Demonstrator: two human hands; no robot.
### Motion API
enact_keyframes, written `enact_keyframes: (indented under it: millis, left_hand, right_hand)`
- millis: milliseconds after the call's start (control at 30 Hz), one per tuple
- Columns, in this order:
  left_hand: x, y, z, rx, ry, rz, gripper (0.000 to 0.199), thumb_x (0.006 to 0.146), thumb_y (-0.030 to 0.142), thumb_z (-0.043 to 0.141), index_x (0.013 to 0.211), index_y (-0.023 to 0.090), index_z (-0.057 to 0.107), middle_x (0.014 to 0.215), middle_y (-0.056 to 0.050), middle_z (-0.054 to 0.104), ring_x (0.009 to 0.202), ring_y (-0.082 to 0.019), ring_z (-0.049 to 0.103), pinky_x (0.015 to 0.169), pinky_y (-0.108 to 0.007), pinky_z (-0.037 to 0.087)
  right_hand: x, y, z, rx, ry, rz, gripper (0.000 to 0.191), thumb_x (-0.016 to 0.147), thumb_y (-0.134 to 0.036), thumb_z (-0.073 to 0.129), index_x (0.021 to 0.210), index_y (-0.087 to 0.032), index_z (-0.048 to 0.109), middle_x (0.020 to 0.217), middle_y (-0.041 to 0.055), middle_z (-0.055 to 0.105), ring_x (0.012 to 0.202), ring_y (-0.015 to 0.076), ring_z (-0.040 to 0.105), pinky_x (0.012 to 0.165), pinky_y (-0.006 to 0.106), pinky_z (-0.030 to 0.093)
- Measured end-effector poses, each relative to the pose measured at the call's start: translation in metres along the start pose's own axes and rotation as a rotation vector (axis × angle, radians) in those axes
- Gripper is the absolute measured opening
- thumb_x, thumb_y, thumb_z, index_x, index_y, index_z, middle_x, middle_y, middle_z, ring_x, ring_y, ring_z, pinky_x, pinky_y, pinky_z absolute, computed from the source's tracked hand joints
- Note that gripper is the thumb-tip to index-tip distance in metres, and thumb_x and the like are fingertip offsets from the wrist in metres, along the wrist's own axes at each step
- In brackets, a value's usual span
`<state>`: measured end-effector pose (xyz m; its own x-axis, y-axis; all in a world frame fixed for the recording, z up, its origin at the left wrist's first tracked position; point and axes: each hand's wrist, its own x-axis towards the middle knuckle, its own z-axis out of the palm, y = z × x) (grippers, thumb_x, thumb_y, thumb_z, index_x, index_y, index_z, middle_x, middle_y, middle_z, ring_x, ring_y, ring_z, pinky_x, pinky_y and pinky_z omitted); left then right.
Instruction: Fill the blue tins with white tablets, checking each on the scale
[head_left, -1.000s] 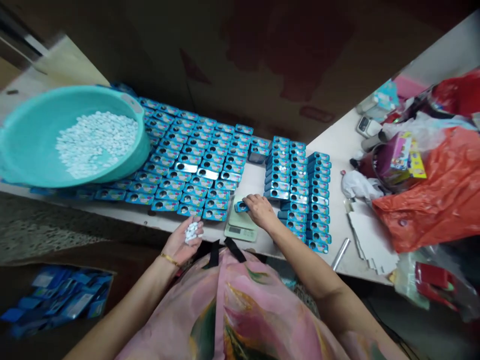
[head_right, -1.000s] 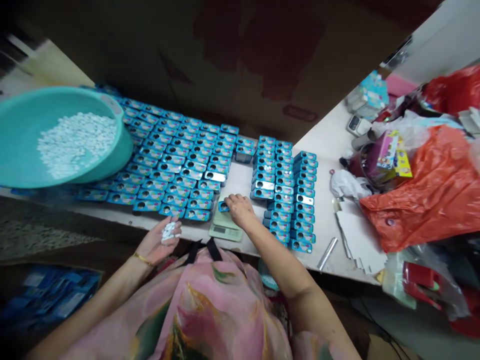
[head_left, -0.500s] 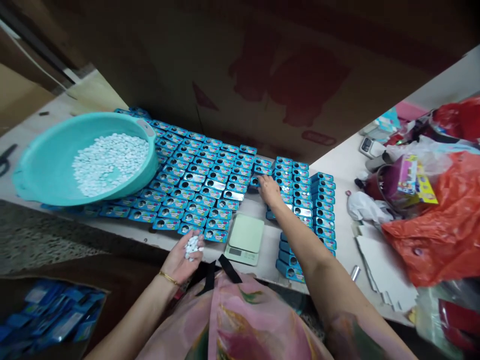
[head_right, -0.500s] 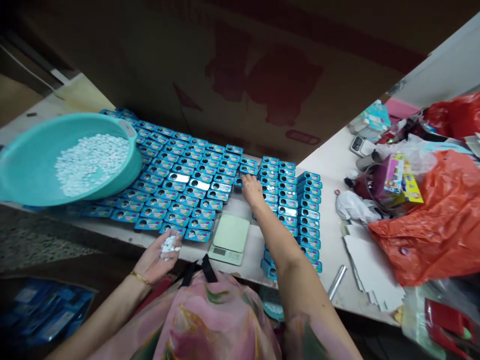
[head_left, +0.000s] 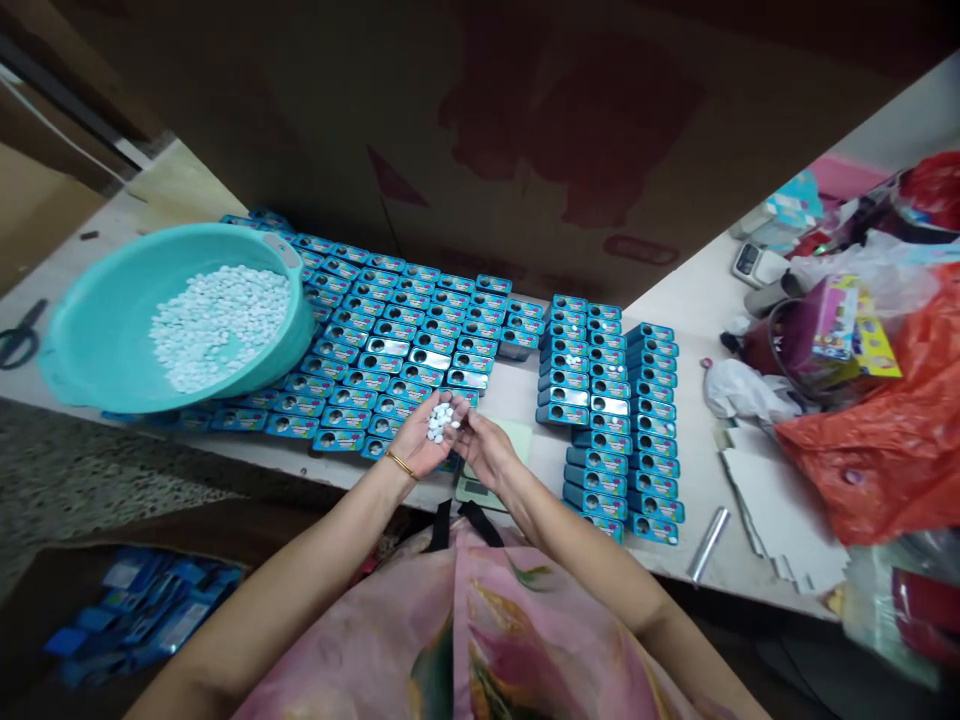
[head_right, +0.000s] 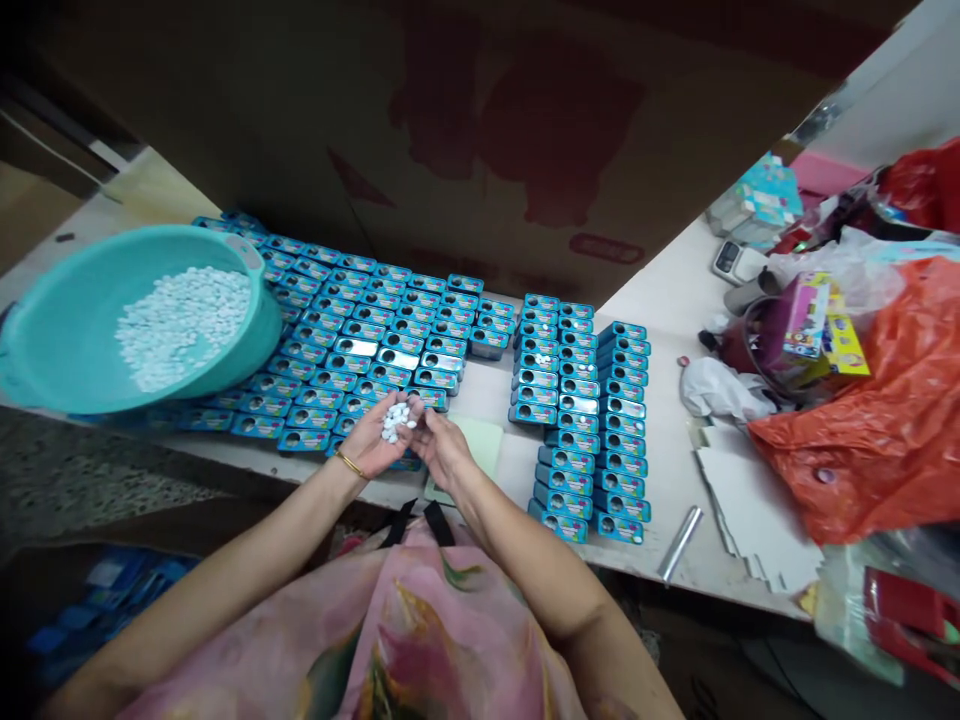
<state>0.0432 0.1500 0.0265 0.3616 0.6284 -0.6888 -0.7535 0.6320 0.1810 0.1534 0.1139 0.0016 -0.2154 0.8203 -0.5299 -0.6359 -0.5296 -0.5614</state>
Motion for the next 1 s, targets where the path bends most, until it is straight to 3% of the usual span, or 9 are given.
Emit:
enact_keyframes:
  millis: [67,233,467,700,800,900,1000]
  left_hand:
    - [0.005,-0.002,-0.001,0.009,0.003,0.006,0.015,0.085,0.022,0.045,0.083,0.013,0.057,0.084,-0.008,0.065,0.076,-0.015,0.065,0.041,-0.015,0.046]
    - [0.014,-0.007,0.001,-0.008,0.027,0.001,0.014,0.085,0.021,0.045,0.084,0.012,0.056,0.087,-0.009,0.065,0.084,-0.018,0.064,0.045,-0.016,0.049]
    - [0.025,-0.011,0.002,-0.024,0.066,0.017,0.012,0.084,0.018,0.046,0.082,0.011,0.056,0.081,-0.009,0.064,0.075,-0.016,0.064,0.044,-0.015,0.048]
    - [0.032,-0.006,0.017,-0.037,0.014,0.049,0.013,0.085,0.017,0.045,0.082,0.011,0.055,0.082,-0.009,0.062,0.073,-0.013,0.063,0.045,-0.014,0.047]
    - [0.025,0.005,0.016,-0.059,0.001,0.057,0.014,0.086,0.019,0.043,0.081,0.011,0.054,0.076,-0.006,0.060,0.066,-0.011,0.061,0.041,-0.013,0.043]
    - [0.012,0.016,0.010,-0.073,-0.030,0.053,0.016,0.087,0.020,0.041,0.078,0.012,0.053,0.072,-0.004,0.057,0.058,-0.008,0.056,0.036,-0.013,0.037]
    - [-0.004,0.021,-0.001,-0.075,-0.049,0.050,0.018,0.087,0.020,0.039,0.077,0.013,0.052,0.071,-0.004,0.054,0.055,-0.007,0.051,0.033,-0.012,0.034]
  right_hand:
    - [-0.001,-0.005,-0.002,0.049,0.006,-0.004,0.032,0.064,-0.041,0.068,0.084,-0.017,0.061,0.089,0.0044,0.064,0.073,0.0147,0.062,0.076,0.032,0.049]
    - [0.001,-0.017,-0.008,-0.098,0.039,-0.038,0.033,0.057,-0.030,0.073,0.086,-0.015,0.064,0.083,0.0014,0.066,0.073,0.0115,0.060,0.077,0.029,0.048]
    - [0.008,-0.023,-0.009,-0.196,0.185,-0.046,0.033,0.050,-0.027,0.075,0.079,-0.013,0.065,0.071,0.0007,0.065,0.061,0.0110,0.058,0.063,0.026,0.049]
    - [0.019,-0.034,-0.017,-0.233,0.186,-0.141,0.030,0.053,-0.028,0.071,0.079,-0.014,0.063,0.066,0.0005,0.064,0.057,0.0114,0.057,0.062,0.028,0.048]
    - [0.046,-0.060,-0.030,-0.469,0.237,-0.336,0.025,0.059,-0.028,0.065,0.080,-0.015,0.064,0.066,0.0003,0.063,0.058,0.0119,0.056,0.064,0.029,0.047]
    - [0.088,-0.100,-0.044,-0.897,0.345,-0.597,0.019,0.066,-0.025,0.057,0.081,-0.016,0.064,0.082,0.0035,0.064,0.075,0.0143,0.057,0.075,0.030,0.045]
    - [0.118,-0.130,-0.054,-1.248,0.398,-0.657,0.022,0.071,-0.019,0.051,0.088,-0.016,0.065,0.092,0.0055,0.064,0.084,0.0153,0.056,0.082,0.030,0.042]
